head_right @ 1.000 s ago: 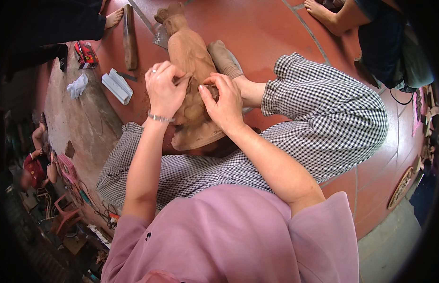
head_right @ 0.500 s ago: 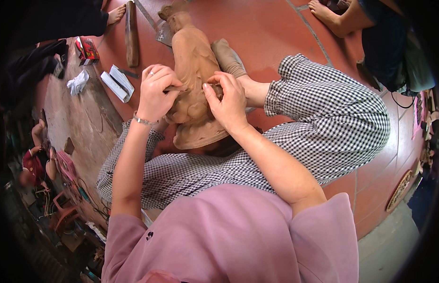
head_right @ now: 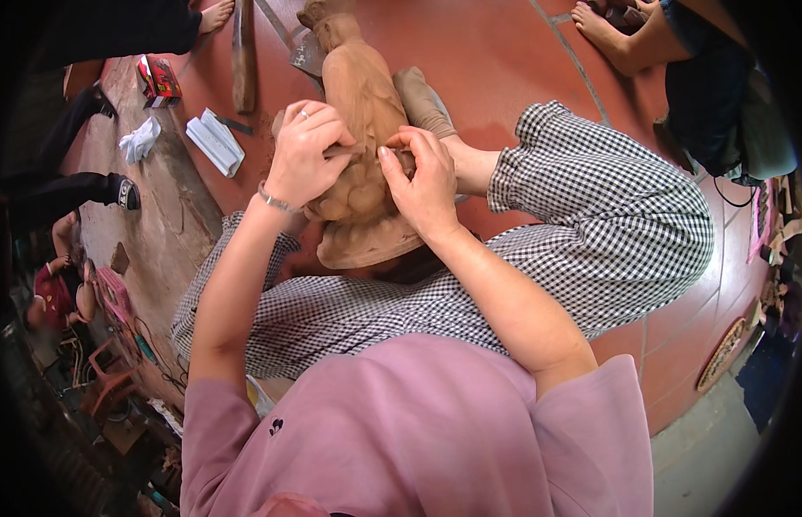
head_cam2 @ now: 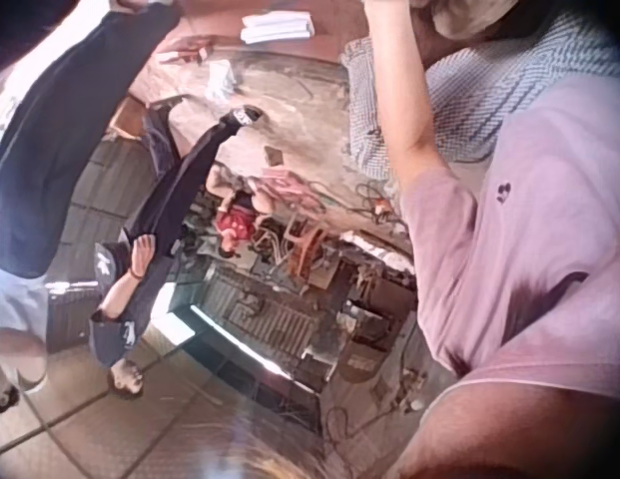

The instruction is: The person sits on the floor and uses their hands to shape and smooth a clay sculpture of a figure. They refine the details of the torso and limbs by pinching and smoothing the clay surface.

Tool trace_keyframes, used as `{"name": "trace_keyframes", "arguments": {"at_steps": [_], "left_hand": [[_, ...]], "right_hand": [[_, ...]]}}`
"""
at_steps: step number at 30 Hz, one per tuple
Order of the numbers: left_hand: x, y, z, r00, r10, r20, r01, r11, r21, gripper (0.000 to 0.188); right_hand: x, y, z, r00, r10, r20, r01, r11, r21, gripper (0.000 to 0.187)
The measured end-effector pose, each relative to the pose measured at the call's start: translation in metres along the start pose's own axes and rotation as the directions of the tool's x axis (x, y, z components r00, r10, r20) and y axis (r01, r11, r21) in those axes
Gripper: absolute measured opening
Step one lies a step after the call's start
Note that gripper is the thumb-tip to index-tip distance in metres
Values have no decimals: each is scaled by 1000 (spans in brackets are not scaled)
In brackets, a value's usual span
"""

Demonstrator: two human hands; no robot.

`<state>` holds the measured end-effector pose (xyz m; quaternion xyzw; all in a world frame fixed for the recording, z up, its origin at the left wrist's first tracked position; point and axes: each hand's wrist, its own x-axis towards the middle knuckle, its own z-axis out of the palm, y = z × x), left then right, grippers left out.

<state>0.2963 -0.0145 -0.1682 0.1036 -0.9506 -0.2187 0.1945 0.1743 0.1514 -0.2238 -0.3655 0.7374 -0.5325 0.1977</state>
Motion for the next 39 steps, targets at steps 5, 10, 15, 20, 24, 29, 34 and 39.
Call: {"name": "trace_keyframes", "arguments": {"at_steps": [5,10,15,20,24,29,34,39], "left_hand": [[-9,-4,-17,995,-61,84,56,996,63,18],[-11,-4,-9,1000,-25,2,26,999,-24,19],[15,11,12,996,-24,-81,35,990,139,16],[-14,12,-6,978,-208,28,206,976,70,16],[0,16,6,984,-170,-57,177,976,131,13],[10,30,22,960,-250,-125,272,939,209,14],[-3,27,-1,941,-335,41,324,931,166,16],[15,26,16,971,-207,-117,231,940,250,15]], "right_hand": [[0,2,-4,1000,-18,-2,18,1000,16,23],[-2,0,1,1000,-25,-6,24,998,-52,23],[-1,3,-1,1000,-30,0,30,999,-27,22],[-2,3,-2,1000,-23,-4,23,1000,0,21],[-1,0,2,1000,-24,-5,24,999,-27,21],[-1,7,-2,1000,-16,9,16,1000,8,21],[-2,-2,-4,997,8,71,-5,999,-41,23],[0,2,-1,1000,-13,9,13,1000,-1,22]]}}
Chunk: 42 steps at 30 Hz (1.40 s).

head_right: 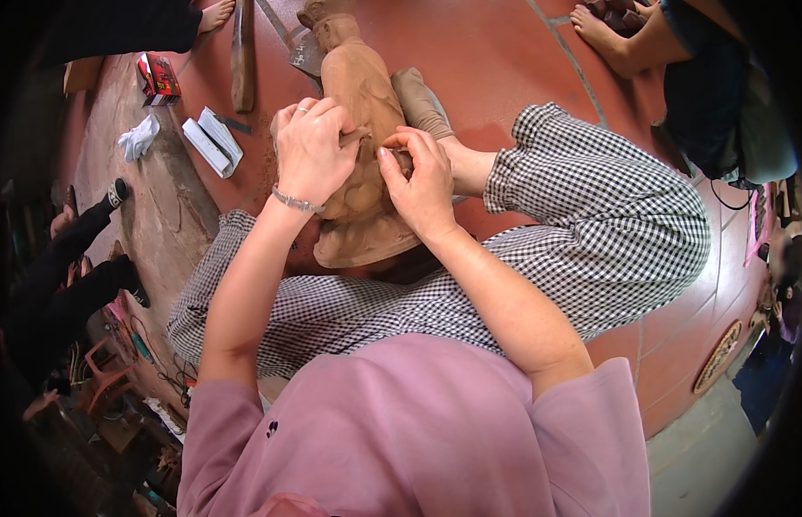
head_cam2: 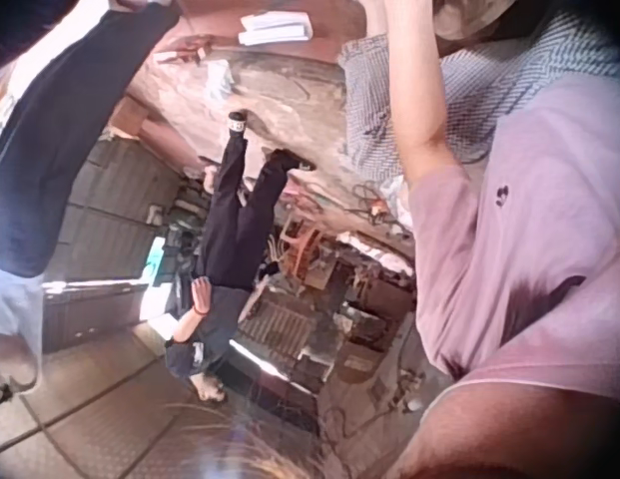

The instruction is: The person sits on the floor and uses their hands to shape and smooth a clay sculpture of a figure. They refine the details of the torso and limbs by pinching and smoothing the clay surface.

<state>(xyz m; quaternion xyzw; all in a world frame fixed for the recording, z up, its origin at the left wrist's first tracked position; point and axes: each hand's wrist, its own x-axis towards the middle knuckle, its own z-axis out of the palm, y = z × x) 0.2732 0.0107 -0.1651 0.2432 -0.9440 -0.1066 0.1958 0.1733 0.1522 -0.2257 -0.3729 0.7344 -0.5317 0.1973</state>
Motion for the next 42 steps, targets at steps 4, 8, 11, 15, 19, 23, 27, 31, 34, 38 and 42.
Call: {"name": "trace_keyframes", "arguments": {"at_steps": [4,8,11,15,19,23,27,31,34,38,42], "left_hand": [[-14,-5,-22,973,-114,202,129,990,-60,15],[-11,-12,-13,992,-38,123,52,992,-115,15],[-1,-3,0,1000,3,2,-3,999,-42,16],[-6,-7,-10,992,-28,125,34,998,-44,13],[-22,-42,-50,951,-42,306,68,995,-76,14],[-31,-69,-59,986,11,164,22,980,-198,12],[-28,-49,-29,983,164,81,-136,952,-273,14],[-5,-39,-10,962,269,-37,-268,922,-279,17],[-3,-44,-14,950,313,21,-296,916,-272,19],[-18,-72,-33,947,279,157,-232,936,-263,16],[-10,-55,-18,964,266,22,-249,926,-283,16]], "right_hand": [[-1,0,-3,1000,9,12,-9,1000,12,22],[0,0,1,1000,-7,-10,7,999,-35,22],[-1,1,2,1000,3,5,-3,1000,-14,22],[0,0,-4,999,27,24,-27,999,20,23],[-1,-1,-1,999,39,13,-40,999,28,24],[-1,0,2,999,32,7,-32,999,8,23],[-1,2,-1,1000,22,20,-22,1000,-12,23],[0,-1,-1,1000,17,22,-17,1000,-9,22],[1,4,-3,999,-2,32,4,999,-35,21],[0,1,-1,1000,-5,15,5,1000,10,21],[0,0,1,1000,6,9,-6,1000,-14,21]]}}
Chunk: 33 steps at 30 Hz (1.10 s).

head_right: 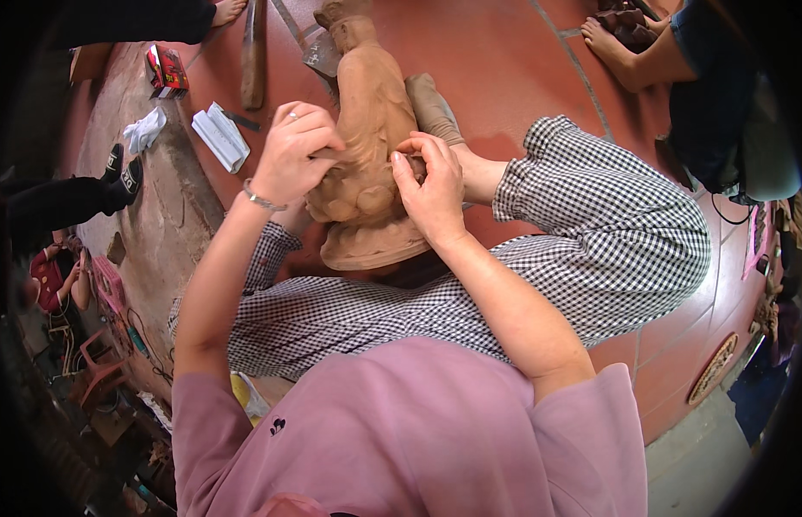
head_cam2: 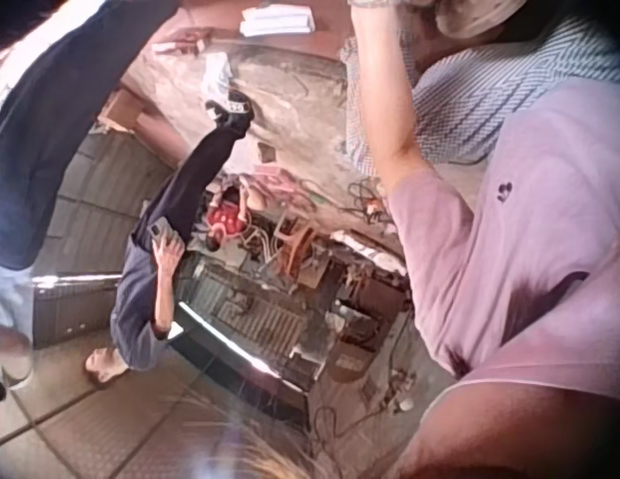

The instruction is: The person sits on the floor and uses their hands to shape and smooth a clay sculpture of a figure. They refine the details of the torso and limbs by pinching and smoothing the clay surface.

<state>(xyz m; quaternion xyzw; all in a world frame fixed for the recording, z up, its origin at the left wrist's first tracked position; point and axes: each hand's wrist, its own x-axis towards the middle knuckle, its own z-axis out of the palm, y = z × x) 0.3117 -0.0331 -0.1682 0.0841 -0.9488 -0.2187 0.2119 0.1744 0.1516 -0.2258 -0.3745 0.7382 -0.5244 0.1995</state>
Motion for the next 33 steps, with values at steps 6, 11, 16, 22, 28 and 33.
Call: {"name": "trace_keyframes", "arguments": {"at_steps": [6,11,16,22,28,33], "left_hand": [[15,18,16,999,-46,3,46,996,71,15],[-6,24,-2,979,-199,34,195,976,101,15],[19,39,35,968,-223,-119,243,951,191,16],[0,45,14,909,-416,1,409,895,175,13],[16,45,32,952,-281,-120,301,926,228,13],[1,48,-10,830,-553,70,541,830,136,16]], "right_hand": [[0,2,-3,1000,-12,7,12,1000,3,20],[1,0,-1,1000,-22,0,22,1000,12,21],[1,-1,-3,1000,3,-1,-3,1000,9,20],[0,1,-2,1000,-6,-2,6,1000,29,20],[1,8,-2,999,-14,34,13,1000,26,21],[12,-23,-14,990,-132,49,129,990,51,27]]}}
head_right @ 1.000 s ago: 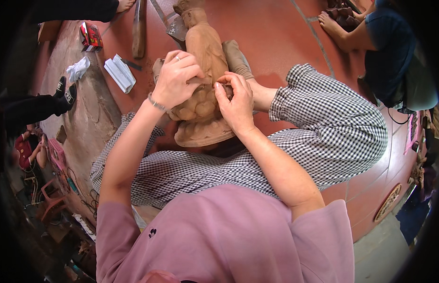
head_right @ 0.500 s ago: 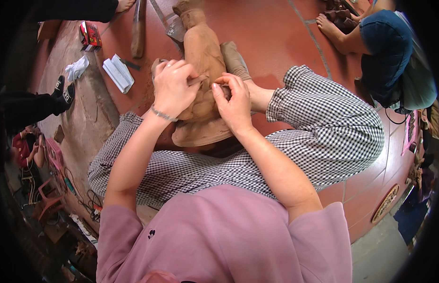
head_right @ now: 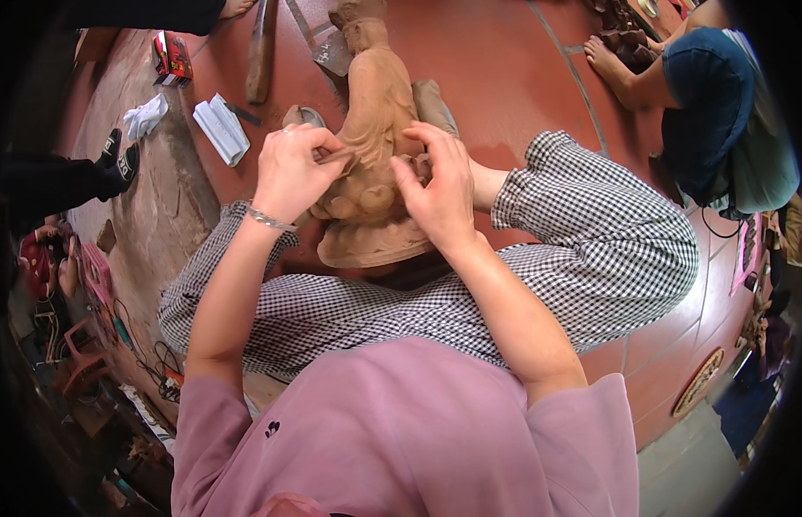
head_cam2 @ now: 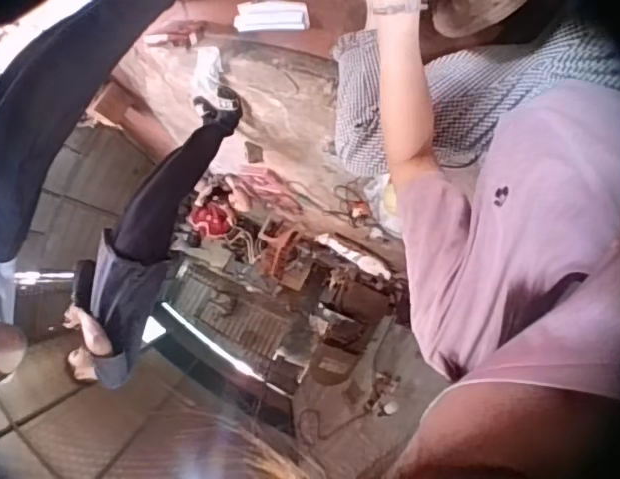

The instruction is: The person sits on the floor and uses their hands to shape and smooth a clay sculpture of a figure. They refine the details of the torso and limbs by pinching and smoothing the clay surface.

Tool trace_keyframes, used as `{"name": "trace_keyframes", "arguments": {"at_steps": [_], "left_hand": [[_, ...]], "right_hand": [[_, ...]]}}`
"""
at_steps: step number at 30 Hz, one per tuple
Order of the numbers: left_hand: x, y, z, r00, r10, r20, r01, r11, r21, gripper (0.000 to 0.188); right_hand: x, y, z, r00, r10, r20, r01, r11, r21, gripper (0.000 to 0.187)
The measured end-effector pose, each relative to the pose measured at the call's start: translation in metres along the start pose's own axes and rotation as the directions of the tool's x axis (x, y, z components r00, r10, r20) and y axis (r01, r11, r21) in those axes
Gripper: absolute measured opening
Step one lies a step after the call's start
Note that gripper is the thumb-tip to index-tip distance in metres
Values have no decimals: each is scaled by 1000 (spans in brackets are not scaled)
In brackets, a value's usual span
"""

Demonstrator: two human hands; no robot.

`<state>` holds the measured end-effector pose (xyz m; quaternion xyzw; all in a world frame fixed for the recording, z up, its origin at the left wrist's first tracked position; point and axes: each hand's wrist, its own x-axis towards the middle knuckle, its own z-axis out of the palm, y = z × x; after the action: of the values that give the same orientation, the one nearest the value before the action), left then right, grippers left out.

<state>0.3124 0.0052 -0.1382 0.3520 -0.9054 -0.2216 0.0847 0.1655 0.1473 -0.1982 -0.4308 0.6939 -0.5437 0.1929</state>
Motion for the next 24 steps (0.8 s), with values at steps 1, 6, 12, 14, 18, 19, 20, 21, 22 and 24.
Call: {"name": "trace_keyframes", "arguments": {"at_steps": [1,6,12,14,18,19,20,21,22,24], "left_hand": [[-2,3,-9,992,-114,49,119,987,-106,19],[-10,4,-16,973,-100,209,204,799,-566,64],[-24,-33,-14,928,-359,96,201,267,-942,56],[-31,-60,12,890,-450,70,220,289,-932,56],[-42,-69,49,898,-413,153,350,457,-818,61],[-42,-71,54,911,-368,186,359,485,-797,61],[-42,-72,58,920,-323,220,366,513,-776,62],[-43,-65,62,940,-308,146,286,479,-830,60],[-42,-62,65,931,-335,145,297,467,-833,57],[-41,-58,71,910,-389,143,321,444,-837,52]], "right_hand": [[7,-21,-6,979,-197,48,201,974,-102,30],[10,-42,5,840,-509,187,541,811,-223,39],[30,-42,-26,957,-181,225,237,939,-251,44],[33,-31,-21,966,-109,236,152,973,-173,38],[44,-35,-14,904,-115,412,265,906,-330,31],[48,-40,-11,896,-116,428,281,896,-344,29],[52,-43,-9,888,-117,445,296,885,-358,26],[55,-41,-8,861,-101,498,301,891,-340,25],[59,-38,-8,832,-85,549,305,896,-323,25],[64,-37,-8,782,-69,620,325,893,-311,23]]}}
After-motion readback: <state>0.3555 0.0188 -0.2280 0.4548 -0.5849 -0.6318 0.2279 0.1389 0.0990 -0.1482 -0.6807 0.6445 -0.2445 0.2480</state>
